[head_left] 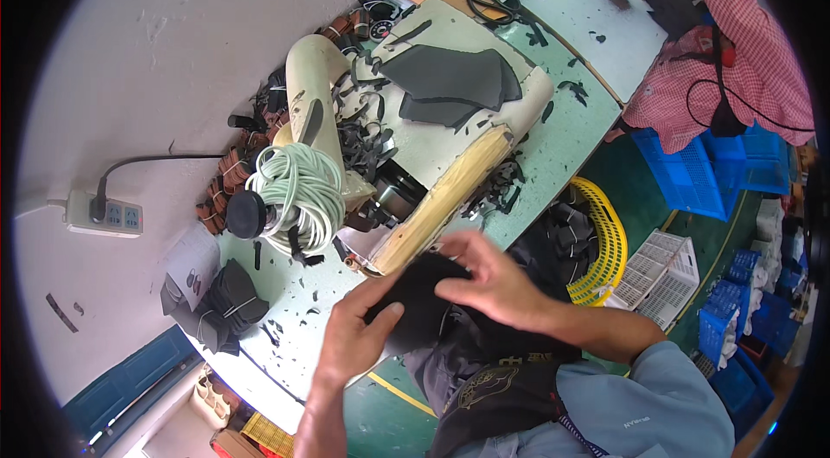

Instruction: The person shaves the edges of black shoe components using an industrial edge-trimming machine.

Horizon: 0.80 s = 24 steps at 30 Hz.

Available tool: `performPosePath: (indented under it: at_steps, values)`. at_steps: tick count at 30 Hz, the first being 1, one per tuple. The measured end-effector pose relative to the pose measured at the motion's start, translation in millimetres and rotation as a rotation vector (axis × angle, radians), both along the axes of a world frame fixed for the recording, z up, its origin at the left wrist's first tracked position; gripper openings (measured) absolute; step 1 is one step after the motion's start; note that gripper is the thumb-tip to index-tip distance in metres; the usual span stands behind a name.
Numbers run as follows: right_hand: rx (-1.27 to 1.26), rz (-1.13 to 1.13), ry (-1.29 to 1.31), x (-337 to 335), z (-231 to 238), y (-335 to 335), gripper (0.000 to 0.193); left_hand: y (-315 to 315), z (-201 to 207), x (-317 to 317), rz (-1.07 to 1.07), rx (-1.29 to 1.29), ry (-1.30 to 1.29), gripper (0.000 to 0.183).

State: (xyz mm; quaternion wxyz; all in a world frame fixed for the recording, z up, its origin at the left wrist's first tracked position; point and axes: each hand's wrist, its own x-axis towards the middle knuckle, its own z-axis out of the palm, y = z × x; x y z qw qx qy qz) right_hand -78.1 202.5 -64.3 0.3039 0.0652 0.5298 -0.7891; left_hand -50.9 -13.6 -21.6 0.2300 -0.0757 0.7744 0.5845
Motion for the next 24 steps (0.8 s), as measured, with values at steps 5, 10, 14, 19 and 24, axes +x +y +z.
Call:
performPosePath:
  at_steps: [5, 10, 14, 19, 24]
  values:
    - [0.133, 0.462, 0.054, -23.7, 15.0, 9.3, 0.038, -8.4, 10.1, -37.6, 0.032, 0.086, -0.283, 0.04]
    - [0.2, 0.354, -0.148, -40.7, 20.1, 14.1, 0.026, -15.1, 0.8, -37.1, 0.267, 0.119, -0.239, 0.031]
    - [0.176, 0.197, -0.197, -40.4, 5.7, 11.5, 0.025, -8.4, -7.6, -53.9, 0.279, -0.19, -0.323, 0.021]
    - [0.148, 0.149, -0.221, -42.5, 12.1, 9.7, 0.027, -7.4, 3.3, -63.7, 0.236, -0.318, -0.279, 0.028]
    - [0.12, -0.121, -0.183, -36.2, 10.0, 27.7, 0.027, -12.5, -18.0, -51.8, 0.291, 0.028, -0.298, 0.031]
